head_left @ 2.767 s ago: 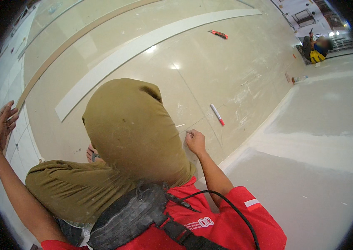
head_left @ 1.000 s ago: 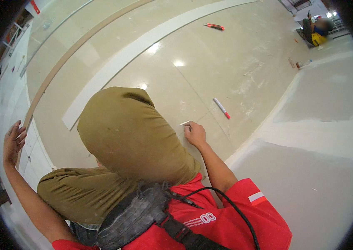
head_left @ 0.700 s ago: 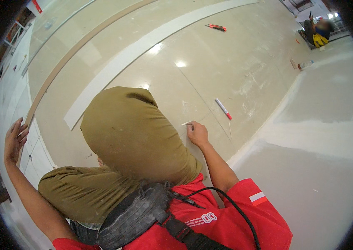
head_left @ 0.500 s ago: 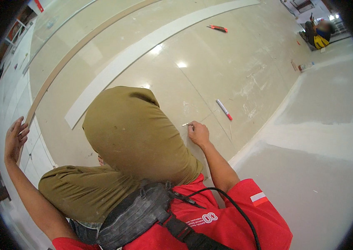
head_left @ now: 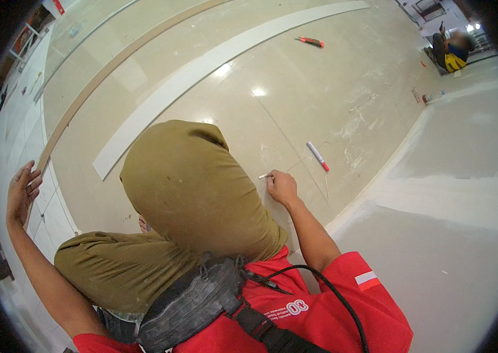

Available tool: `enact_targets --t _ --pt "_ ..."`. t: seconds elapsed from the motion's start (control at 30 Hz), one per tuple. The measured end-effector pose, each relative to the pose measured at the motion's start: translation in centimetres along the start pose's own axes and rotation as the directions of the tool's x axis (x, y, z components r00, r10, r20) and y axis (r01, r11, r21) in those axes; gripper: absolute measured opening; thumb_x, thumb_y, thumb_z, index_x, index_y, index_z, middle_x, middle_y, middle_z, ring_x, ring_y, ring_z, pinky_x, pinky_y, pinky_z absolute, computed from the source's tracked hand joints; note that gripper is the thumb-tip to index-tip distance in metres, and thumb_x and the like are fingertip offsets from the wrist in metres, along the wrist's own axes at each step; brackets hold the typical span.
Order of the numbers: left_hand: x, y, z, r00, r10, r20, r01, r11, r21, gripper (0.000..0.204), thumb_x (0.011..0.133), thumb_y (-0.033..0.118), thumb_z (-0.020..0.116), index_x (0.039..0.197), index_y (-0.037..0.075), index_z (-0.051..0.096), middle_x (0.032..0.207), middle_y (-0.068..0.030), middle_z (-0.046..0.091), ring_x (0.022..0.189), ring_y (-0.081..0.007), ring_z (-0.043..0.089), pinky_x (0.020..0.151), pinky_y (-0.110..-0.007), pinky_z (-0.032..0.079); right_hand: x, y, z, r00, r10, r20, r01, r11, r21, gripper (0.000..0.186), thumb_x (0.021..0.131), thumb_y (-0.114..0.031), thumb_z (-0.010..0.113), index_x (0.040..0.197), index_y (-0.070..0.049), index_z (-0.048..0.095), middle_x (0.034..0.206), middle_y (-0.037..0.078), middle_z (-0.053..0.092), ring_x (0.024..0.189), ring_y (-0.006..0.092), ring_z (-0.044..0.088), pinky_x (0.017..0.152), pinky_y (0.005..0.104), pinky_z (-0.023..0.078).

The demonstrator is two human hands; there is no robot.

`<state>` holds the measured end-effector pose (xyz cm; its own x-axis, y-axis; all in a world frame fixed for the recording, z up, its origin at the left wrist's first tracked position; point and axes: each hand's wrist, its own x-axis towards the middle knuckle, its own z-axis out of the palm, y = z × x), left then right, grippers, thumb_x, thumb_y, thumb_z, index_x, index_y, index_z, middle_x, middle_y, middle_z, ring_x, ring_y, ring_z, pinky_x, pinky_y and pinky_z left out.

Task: The person picks a screw out of a bucket, holds it up to a screwdriver, and then uses a marker to draw a line on the floor along a wooden strip.

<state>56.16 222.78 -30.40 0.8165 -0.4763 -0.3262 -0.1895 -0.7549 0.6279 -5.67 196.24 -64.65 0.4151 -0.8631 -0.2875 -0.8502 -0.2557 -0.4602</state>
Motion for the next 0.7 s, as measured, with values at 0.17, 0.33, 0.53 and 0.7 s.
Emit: enact_targets --t 0.17,0.33,0.53,0.7 --pt "1.0 -0.8 -1.0 0.999 -0.004 0.034 0.005 1.000 -0.031 0.063 0.099 0.054 0.058 0.149 0.015 0.051 0.129 -0.0052 0.063 0.101 -0.0085 0.059 0.084 -0.024 0.047 1.3 -1.2 0.1 0.980 -0.127 0.151 0.169 0.937 -0.305 0.018 0.084 -0.015 0.061 0.096 -0.003 0.069 0.087 0.022 0.072 0.084 0.0391 0.071 0.076 0.0496 0.057" --pt "1.0 -0.4 -0.9 0.998 -0.013 0.069 0.016 0.999 -0.046 0.062 0.100 0.053 0.058 0.149 0.016 0.051 0.131 -0.0050 0.062 0.102 -0.0086 0.058 0.086 -0.025 0.046 1.5 -1.7 0.9 0.985 -0.119 0.126 0.155 0.932 -0.328 0.012 0.083 -0.011 0.061 0.090 -0.002 0.064 0.086 0.023 0.071 0.085 0.0389 0.071 0.074 0.0499 0.057" --pt "1.6 -0.1 -0.4 0.995 0.034 0.094 -0.023 0.994 -0.108 0.060 0.100 0.052 0.059 0.146 0.014 0.053 0.121 -0.0009 0.064 0.098 -0.0077 0.058 0.085 -0.025 0.045 2.1 4.0 1.9 0.991 0.129 0.018 -0.128 0.936 0.328 0.030 0.086 -0.018 0.065 0.110 -0.003 0.073 0.082 0.018 0.072 0.075 0.0312 0.071 0.065 0.0437 0.054" --pt "0.2 0.9 0.2 0.997 0.040 0.064 -0.034 0.995 -0.093 0.064 0.098 0.053 0.061 0.146 0.013 0.052 0.120 -0.0023 0.063 0.092 -0.0086 0.057 0.080 -0.024 0.045 1.0 5.5 1.0 0.927 0.353 0.127 -0.339 0.641 0.689 0.032 0.091 -0.019 0.066 0.118 -0.003 0.074 0.075 0.008 0.068 0.062 0.0142 0.060 0.056 0.0308 0.048"
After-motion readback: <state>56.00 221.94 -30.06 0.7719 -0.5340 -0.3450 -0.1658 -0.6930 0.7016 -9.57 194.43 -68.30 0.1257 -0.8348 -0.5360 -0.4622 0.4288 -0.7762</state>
